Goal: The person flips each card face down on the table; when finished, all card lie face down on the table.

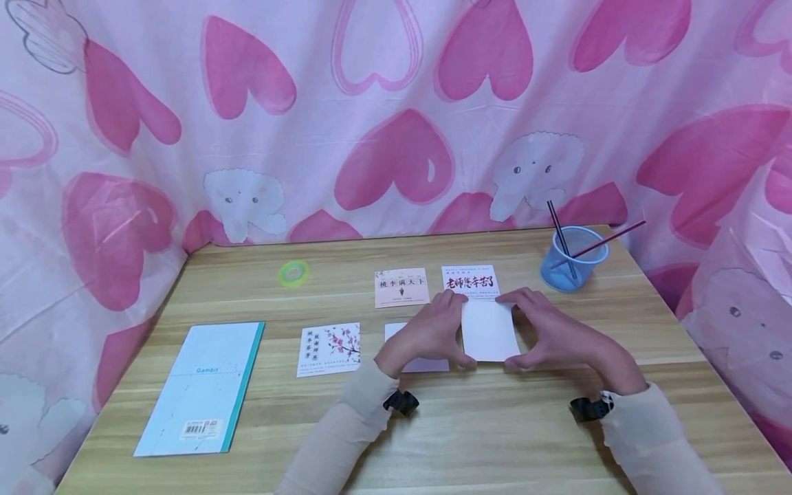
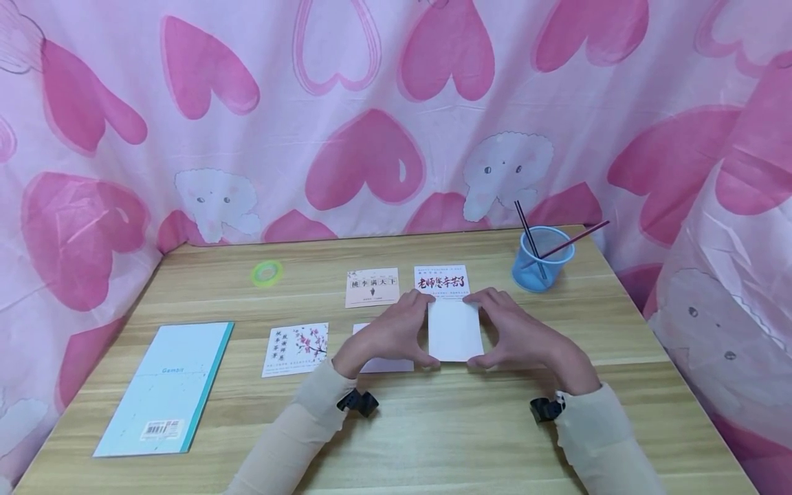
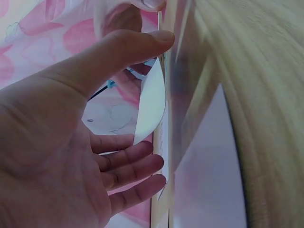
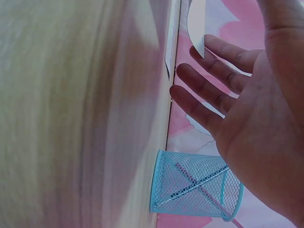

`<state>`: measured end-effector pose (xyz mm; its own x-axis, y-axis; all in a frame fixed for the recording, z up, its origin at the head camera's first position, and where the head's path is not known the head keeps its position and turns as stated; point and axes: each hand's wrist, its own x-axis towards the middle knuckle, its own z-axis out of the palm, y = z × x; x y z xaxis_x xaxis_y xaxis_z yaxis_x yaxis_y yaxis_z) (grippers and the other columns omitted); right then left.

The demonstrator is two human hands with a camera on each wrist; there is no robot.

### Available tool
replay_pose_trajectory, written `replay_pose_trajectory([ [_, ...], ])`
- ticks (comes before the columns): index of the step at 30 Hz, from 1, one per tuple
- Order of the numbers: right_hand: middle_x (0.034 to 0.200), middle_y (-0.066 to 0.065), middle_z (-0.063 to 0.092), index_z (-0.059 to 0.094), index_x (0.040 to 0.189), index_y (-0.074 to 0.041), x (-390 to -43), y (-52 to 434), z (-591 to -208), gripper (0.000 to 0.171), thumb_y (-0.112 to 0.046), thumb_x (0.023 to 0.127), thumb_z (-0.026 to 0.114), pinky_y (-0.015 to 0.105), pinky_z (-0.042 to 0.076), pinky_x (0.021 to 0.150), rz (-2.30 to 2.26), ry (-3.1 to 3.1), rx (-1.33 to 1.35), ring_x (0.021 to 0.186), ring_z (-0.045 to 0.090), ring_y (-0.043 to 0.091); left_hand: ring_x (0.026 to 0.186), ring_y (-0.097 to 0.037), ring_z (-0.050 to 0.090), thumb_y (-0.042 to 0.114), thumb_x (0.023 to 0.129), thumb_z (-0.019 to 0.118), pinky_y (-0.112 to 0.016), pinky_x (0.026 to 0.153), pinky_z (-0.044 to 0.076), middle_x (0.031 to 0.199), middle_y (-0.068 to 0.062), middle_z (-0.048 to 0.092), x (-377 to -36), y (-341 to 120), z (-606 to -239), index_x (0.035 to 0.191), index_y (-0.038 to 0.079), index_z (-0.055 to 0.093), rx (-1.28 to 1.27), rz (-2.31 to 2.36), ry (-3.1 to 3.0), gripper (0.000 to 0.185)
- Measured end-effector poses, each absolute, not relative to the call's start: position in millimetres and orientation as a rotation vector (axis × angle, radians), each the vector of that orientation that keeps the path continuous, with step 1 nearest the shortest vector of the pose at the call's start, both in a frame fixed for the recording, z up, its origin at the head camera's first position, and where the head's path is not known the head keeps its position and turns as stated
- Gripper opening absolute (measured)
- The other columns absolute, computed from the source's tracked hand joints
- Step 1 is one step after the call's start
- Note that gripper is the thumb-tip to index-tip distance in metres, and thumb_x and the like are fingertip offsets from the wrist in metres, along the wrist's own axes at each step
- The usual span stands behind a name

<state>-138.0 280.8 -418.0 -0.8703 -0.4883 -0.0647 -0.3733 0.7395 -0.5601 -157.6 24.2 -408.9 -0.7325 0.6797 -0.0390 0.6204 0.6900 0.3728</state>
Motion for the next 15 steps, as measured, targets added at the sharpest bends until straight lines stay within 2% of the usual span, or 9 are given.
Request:
replay_pose_trajectory([
  [3, 0.139, 0.000, 0.039, 0.038, 0.144, -0.019, -138.7, 280.7, -420.2, 0.105, -0.061, 0.061, 0.086, 0.051, 0.040, 0.102, -0.778, 2.750, -0.693, 0.124, 0.038, 0.023, 0.100, -0.016, 0.040, 0.057, 0.059, 0.088, -0.023, 0.081, 0.039, 0.113, -0.004, 0.043, -156.8, 26.2, -411.3, 0.136, 0.002, 0.040, 1.025, 0.434, 2.753, 0.106],
  [10, 0.141, 0.004, 0.039, 0.042, 0.144, -0.017, -139.9, 282.4, -423.6, 0.102, -0.058, 0.062, 0.086, 0.057, 0.038, 0.100, -0.742, 2.765, -0.732, 0.123, 0.037, 0.026, 0.117, -0.021, 0.033, 0.070, 0.054, 0.084, -0.034, 0.094, 0.033, 0.131, -0.007, 0.037, -157.5, 30.9, -420.1, 0.137, 0.009, 0.043, 0.942, 0.347, 2.817, 0.111],
  [15, 0.141, 0.003, 0.039, 0.043, 0.145, -0.017, -141.1, 282.1, -427.8, 0.103, -0.061, 0.062, 0.085, 0.057, 0.038, 0.100, -0.703, 2.757, -0.729, 0.123, 0.037, 0.026, 0.116, -0.020, 0.032, 0.073, 0.052, 0.082, -0.035, 0.093, 0.034, 0.130, -0.006, 0.037, -157.9, 30.7, -425.5, 0.137, 0.010, 0.044, 0.937, 0.317, 2.811, 0.112],
])
